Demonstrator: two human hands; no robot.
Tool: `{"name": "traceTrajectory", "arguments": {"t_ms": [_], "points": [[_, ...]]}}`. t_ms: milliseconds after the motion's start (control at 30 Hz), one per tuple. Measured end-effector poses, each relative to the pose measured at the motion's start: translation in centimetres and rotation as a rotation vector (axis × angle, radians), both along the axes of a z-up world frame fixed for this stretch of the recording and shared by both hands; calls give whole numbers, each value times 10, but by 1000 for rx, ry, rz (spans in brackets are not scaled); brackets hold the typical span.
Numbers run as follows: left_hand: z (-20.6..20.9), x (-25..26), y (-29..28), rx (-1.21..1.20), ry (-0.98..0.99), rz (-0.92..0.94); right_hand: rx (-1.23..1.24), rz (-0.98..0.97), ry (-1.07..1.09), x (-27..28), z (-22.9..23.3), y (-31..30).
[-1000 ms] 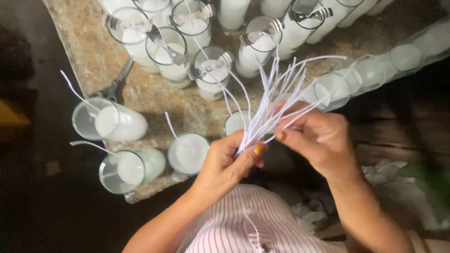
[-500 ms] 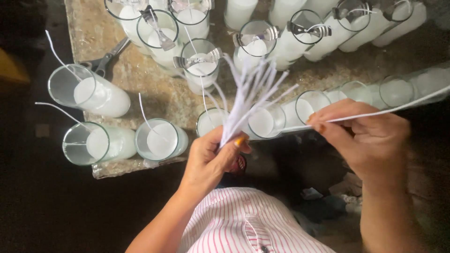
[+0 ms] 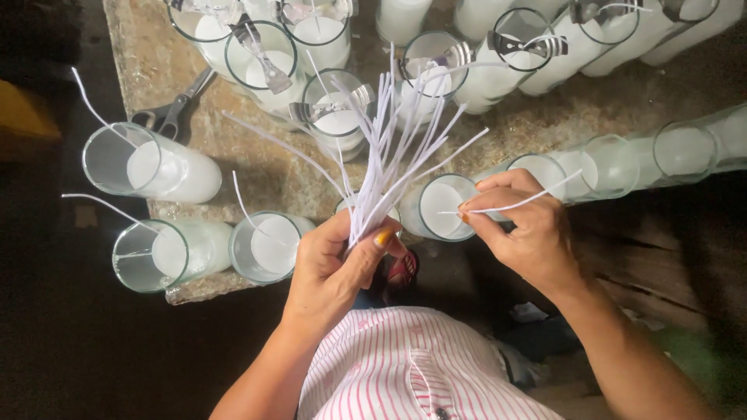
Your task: The person is inserting candle wicks into glass jars that have already been filled with wax.
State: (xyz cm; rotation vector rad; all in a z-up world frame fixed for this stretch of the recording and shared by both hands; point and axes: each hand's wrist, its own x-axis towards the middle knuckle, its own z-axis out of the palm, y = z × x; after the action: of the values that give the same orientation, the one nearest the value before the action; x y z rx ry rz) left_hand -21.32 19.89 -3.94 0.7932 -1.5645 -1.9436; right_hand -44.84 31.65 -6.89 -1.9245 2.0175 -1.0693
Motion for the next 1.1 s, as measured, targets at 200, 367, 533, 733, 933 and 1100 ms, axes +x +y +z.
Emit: {"name": "traceTrajectory", "arguments": {"t_ms": [200,367,533,733,933,1100], "points": [[-15,0,1,-13,118,35,-28,-2,-36,-9,-20,-3],[-18,0,4,-17,139,41,-23,4,19,-7,-17,-6],[-19,-1,5,-21,156,45,-55,35,130,-7,-11,-10],[-8,-11,7,-16,116,69,-43,38,251,-6,-9,-14],[13,-47,4,-346,6,99,39,32,253,5,-5,-19],[-9,-69,-2,-667,-71,23,86,22,246,7,-4,-21]]}}
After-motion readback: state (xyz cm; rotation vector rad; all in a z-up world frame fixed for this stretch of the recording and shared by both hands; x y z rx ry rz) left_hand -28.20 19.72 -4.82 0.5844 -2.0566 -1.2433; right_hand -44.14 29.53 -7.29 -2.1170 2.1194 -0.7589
